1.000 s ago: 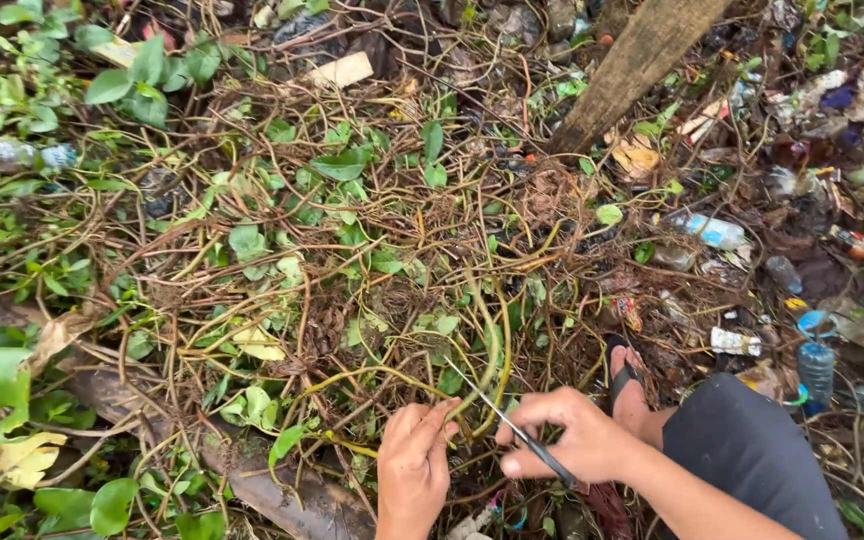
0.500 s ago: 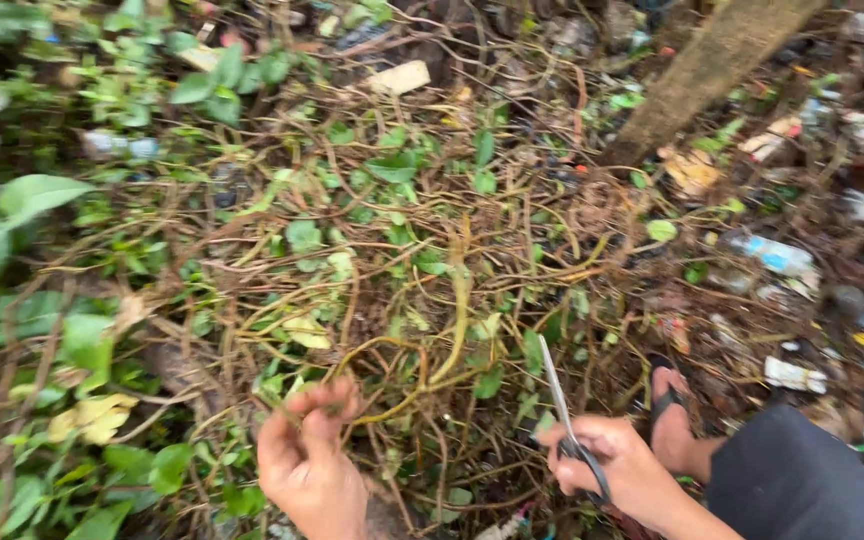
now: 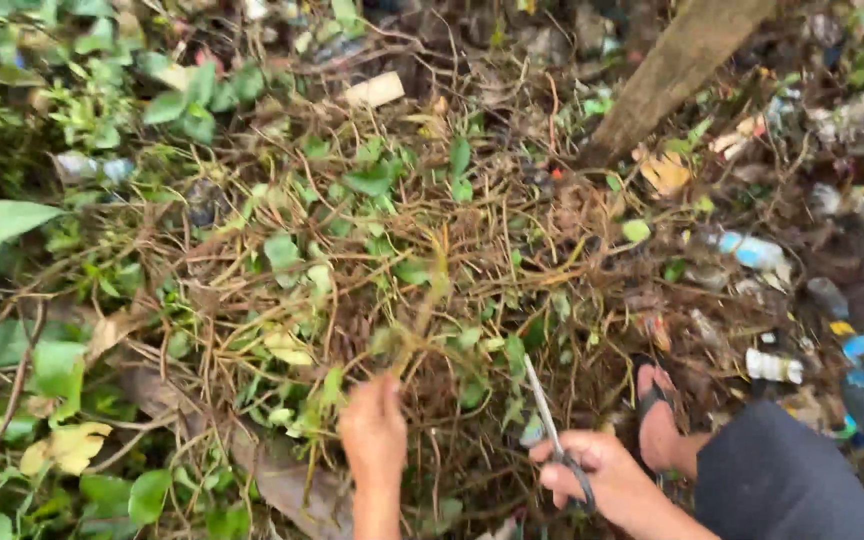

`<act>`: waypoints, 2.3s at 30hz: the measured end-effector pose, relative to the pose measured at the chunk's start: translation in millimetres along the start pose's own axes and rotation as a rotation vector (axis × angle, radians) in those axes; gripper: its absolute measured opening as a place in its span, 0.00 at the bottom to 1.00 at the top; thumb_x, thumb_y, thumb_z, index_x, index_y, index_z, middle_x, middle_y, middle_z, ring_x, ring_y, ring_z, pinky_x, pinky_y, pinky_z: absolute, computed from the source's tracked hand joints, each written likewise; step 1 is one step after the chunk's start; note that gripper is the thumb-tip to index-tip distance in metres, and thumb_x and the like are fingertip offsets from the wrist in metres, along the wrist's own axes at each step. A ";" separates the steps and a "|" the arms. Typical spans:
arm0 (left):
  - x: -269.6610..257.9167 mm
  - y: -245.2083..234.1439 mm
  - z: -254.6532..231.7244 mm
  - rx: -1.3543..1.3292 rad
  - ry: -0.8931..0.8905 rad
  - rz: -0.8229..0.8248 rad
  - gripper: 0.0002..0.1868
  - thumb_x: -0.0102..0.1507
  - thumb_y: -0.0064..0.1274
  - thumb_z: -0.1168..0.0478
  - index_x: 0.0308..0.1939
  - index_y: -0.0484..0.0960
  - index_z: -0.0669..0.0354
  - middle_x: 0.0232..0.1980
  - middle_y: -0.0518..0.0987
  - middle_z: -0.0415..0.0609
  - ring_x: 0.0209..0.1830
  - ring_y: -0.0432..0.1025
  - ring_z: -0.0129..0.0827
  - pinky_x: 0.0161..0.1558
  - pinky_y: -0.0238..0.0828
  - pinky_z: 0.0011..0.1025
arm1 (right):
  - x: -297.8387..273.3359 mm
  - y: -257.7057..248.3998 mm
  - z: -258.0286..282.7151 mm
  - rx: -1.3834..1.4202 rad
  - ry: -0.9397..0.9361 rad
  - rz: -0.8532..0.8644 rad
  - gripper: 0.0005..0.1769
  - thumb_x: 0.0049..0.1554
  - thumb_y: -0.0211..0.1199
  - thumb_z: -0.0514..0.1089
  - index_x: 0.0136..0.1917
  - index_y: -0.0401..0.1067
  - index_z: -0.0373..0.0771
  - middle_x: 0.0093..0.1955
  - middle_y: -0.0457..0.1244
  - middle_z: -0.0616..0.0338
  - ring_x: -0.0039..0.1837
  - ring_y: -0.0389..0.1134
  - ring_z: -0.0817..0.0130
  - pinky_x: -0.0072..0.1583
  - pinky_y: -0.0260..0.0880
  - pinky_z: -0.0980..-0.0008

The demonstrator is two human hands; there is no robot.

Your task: Cutting through tangled vines and plant matter on the ground using a pair of scissors.

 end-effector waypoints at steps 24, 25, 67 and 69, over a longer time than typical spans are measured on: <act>-39.8 -98.4 -27.3 -0.633 -0.497 -0.209 0.15 0.73 0.37 0.65 0.43 0.79 0.69 0.30 0.78 0.51 0.29 0.85 0.42 0.41 0.84 0.36 | -21.5 147.1 93.0 0.223 -0.154 0.614 0.30 0.56 0.66 0.59 0.59 0.76 0.32 0.42 0.71 0.47 0.53 0.75 0.51 0.58 0.73 0.56; -43.5 -98.8 -28.7 -0.745 -0.438 -0.263 0.13 0.72 0.38 0.67 0.44 0.78 0.71 0.31 0.77 0.54 0.28 0.83 0.45 0.39 0.85 0.38 | -20.8 156.9 109.0 0.198 -0.233 0.680 0.30 0.57 0.65 0.61 0.59 0.75 0.34 0.43 0.71 0.50 0.52 0.74 0.56 0.58 0.75 0.59; -17.2 -107.6 -56.0 -0.587 -0.225 -0.276 0.10 0.70 0.43 0.65 0.47 0.79 0.67 0.36 0.81 0.54 0.37 0.81 0.39 0.48 0.88 0.41 | -36.3 112.7 128.6 0.180 -0.362 0.609 0.30 0.56 0.70 0.59 0.62 0.74 0.34 0.43 0.70 0.51 0.52 0.73 0.55 0.59 0.76 0.52; -24.4 -108.4 -55.5 -0.590 -0.137 -0.363 0.11 0.69 0.44 0.64 0.39 0.80 0.66 0.31 0.79 0.52 0.34 0.79 0.40 0.48 0.87 0.42 | -32.9 122.7 159.7 0.076 -0.481 0.620 0.29 0.56 0.70 0.61 0.60 0.75 0.37 0.44 0.71 0.51 0.48 0.74 0.60 0.53 0.77 0.58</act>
Point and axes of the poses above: each hand's wrist, its own x-axis towards the middle knuckle, its own y-axis out of the palm, z = x × y, the point moved 7 cm from there along x, towards the middle knuckle
